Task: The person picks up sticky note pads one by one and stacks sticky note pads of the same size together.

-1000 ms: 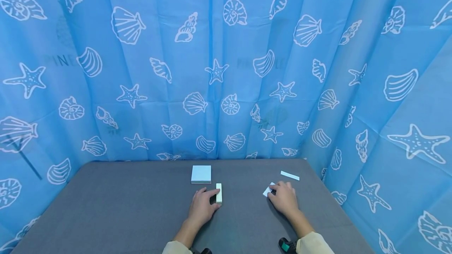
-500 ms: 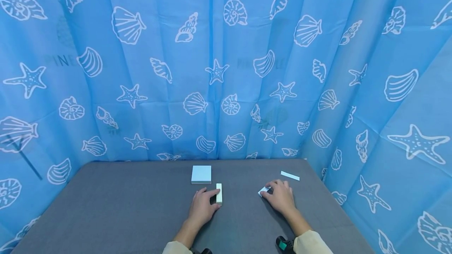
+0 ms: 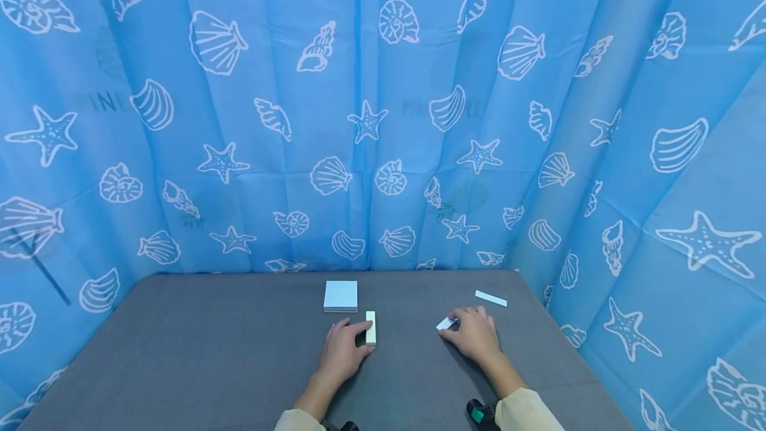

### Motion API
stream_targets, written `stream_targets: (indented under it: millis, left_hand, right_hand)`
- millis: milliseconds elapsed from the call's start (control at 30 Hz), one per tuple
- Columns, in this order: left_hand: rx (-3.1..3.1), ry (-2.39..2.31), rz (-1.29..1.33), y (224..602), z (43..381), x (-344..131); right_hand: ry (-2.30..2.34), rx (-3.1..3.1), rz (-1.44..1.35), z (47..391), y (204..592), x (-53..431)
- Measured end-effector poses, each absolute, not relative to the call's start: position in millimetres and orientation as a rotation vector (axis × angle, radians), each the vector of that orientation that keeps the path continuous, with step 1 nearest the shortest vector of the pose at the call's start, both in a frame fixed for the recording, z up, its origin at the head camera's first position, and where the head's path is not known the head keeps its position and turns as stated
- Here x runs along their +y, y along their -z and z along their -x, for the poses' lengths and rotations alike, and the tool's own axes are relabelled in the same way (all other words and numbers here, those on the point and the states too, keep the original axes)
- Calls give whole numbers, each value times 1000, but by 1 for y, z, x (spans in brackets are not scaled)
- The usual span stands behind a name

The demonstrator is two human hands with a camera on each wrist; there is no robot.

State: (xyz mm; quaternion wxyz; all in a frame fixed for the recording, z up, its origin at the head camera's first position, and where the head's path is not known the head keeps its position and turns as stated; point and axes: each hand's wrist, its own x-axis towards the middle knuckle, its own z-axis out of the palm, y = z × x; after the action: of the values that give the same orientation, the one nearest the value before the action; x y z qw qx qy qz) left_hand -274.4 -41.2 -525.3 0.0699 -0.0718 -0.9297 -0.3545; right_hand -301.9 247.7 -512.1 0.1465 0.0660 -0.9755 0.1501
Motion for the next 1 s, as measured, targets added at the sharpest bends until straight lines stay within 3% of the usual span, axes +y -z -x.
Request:
stream_targets:
  millis: [300, 1000]
  left_hand:
    - [-2795, 1067, 216, 527, 275, -41]
    - [-2779, 1068, 272, 528, 275, -43]
  right_hand:
    - [-268, -2791, -262, 305, 511, 248]
    - [-406, -2850, -233, 308, 510, 253]
